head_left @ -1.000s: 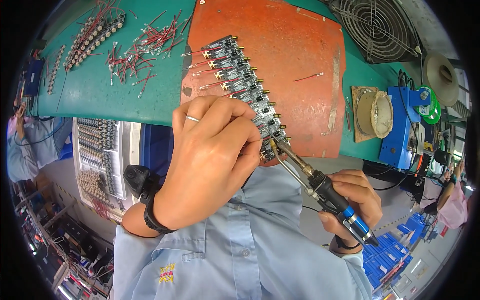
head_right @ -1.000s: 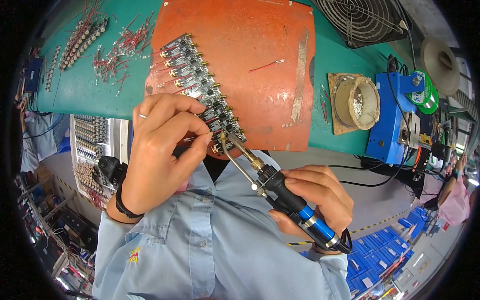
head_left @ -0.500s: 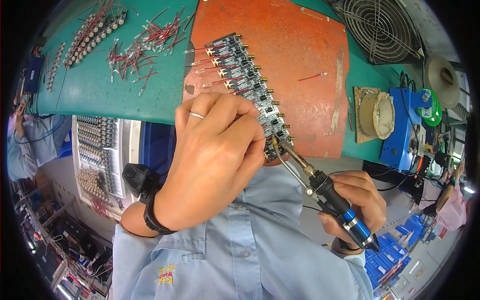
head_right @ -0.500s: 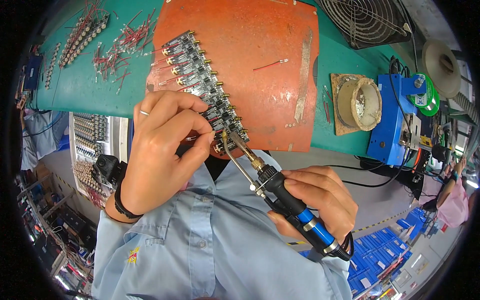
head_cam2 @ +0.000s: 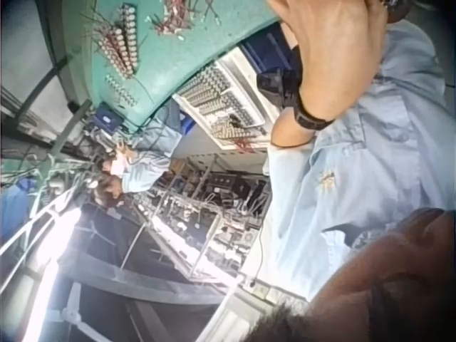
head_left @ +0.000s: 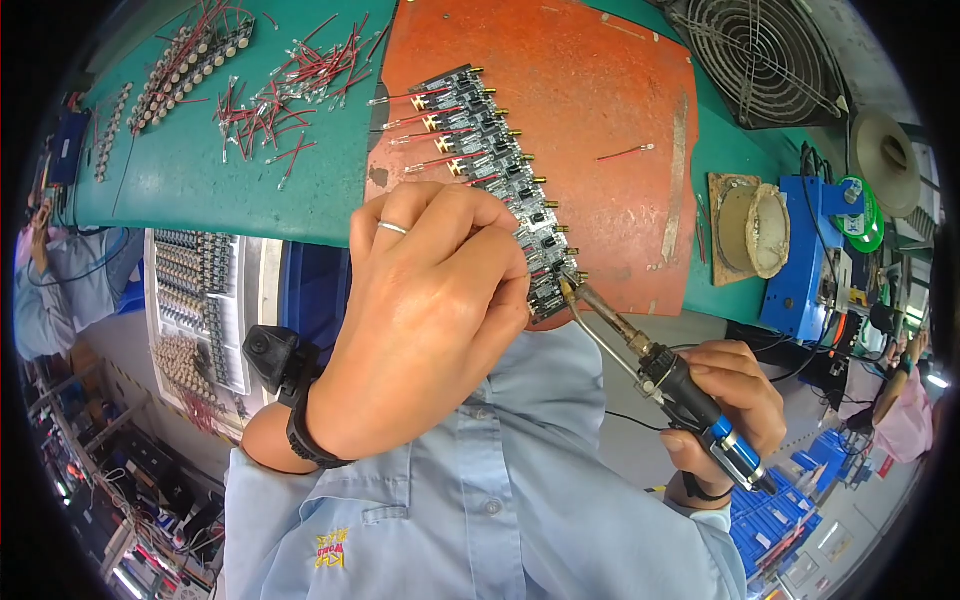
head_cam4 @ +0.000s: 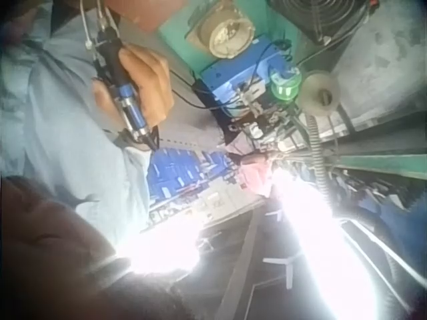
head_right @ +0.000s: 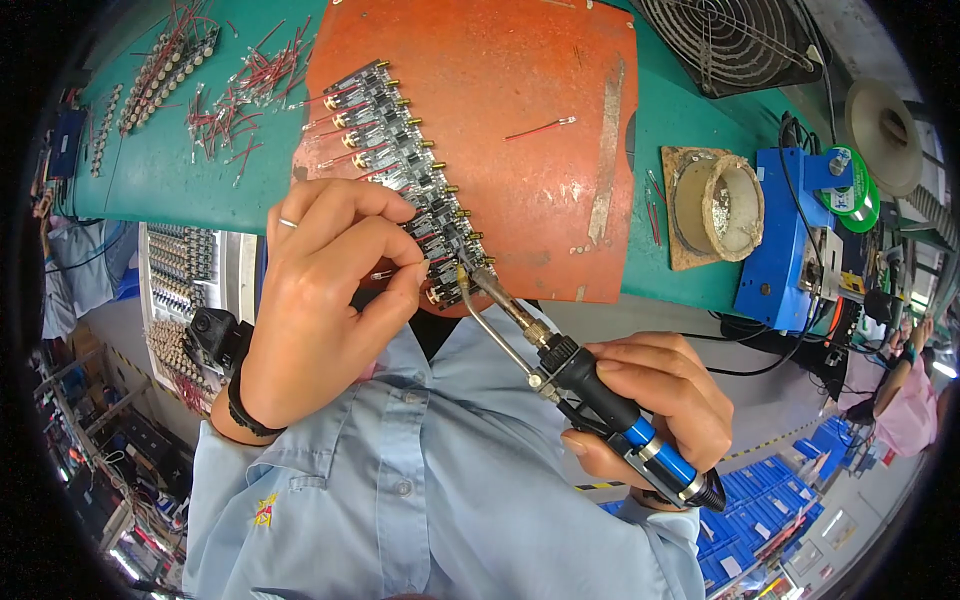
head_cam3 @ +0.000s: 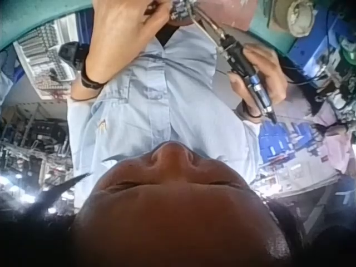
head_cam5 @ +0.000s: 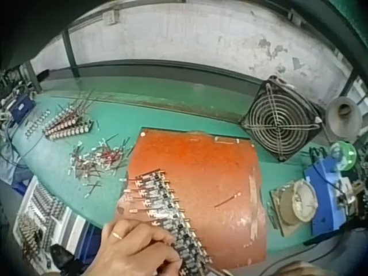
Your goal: Soldering electronic components onto printed circuit boards at an assembly line station.
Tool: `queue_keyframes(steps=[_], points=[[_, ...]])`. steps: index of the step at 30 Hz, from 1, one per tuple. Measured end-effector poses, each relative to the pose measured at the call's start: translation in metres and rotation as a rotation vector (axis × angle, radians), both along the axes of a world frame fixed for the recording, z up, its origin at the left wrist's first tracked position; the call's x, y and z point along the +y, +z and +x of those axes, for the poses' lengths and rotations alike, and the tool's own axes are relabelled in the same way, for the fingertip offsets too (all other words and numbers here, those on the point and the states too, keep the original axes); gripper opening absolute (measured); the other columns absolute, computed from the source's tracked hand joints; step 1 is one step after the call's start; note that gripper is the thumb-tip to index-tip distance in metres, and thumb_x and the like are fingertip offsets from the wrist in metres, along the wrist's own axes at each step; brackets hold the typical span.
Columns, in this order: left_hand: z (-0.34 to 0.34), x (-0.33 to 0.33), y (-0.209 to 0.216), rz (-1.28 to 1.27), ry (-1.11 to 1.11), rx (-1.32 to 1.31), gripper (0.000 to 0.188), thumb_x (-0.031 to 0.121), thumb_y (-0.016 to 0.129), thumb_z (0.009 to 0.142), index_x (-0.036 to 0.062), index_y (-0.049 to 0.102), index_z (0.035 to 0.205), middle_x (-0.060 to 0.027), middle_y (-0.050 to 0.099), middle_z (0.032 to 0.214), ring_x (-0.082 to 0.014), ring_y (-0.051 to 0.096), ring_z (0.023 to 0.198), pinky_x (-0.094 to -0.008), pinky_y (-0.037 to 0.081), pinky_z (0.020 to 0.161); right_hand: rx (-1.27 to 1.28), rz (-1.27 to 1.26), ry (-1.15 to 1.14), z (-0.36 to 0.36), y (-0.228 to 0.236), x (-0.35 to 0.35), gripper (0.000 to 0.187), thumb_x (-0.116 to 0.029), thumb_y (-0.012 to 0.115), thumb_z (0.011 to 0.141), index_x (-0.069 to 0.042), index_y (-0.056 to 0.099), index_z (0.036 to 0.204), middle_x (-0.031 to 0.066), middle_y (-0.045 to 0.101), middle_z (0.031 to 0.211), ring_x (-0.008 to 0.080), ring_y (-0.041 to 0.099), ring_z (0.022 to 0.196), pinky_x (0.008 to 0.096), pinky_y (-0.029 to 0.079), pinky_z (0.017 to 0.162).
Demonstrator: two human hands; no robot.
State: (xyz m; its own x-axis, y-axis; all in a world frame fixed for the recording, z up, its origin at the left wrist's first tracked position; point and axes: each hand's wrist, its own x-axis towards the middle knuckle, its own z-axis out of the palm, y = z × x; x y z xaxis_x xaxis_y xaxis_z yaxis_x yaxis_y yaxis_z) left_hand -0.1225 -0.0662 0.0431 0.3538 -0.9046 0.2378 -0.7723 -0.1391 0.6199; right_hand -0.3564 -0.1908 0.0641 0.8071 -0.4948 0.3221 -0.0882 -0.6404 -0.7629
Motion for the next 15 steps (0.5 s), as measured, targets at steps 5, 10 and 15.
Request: queue_keyframes(steps=[5,10,15], points=[[-0.0003,0.0001,-0.0022,-0.034,0.012,-0.008,0.012,0.004,0.069,0.068,0.0064,0.059,0.073,-0.0025,0.058,0.093,-0.0239,0.051,0.094,-0.0383,0.035,0.082,-0.005,-0.001,0.025,0.0035,-0.0016,0.0001,0.049,-0.032,0.083,0.067,0.005,0.061,0.091,0.0192,0.065,0.082,0.0327,0.065,0.077,0.0389,0.052,0.068],[-0.0014,0.0006,-0.0037,-0.047,0.016,-0.018,0.013,0.003,0.070,0.067,0.0067,0.059,0.073,-0.0026,0.058,0.094,-0.0242,0.051,0.094,-0.0384,0.034,0.083,-0.014,0.009,0.038,0.0063,-0.0020,-0.0004,0.045,-0.022,0.085,0.064,0.005,0.064,0.092,0.0209,0.067,0.083,0.0328,0.067,0.077,0.0378,0.054,0.067],[-0.0031,0.0013,-0.0029,-0.007,0.030,-0.026,0.011,0.003,0.070,0.069,0.0073,0.063,0.075,-0.0050,0.061,0.099,-0.0245,0.052,0.096,-0.0355,0.034,0.086,-0.008,0.005,0.039,0.0088,-0.0018,-0.0002,0.044,-0.021,0.085,0.064,0.005,0.064,0.092,0.0208,0.067,0.083,0.0327,0.067,0.076,0.0378,0.054,0.067]])
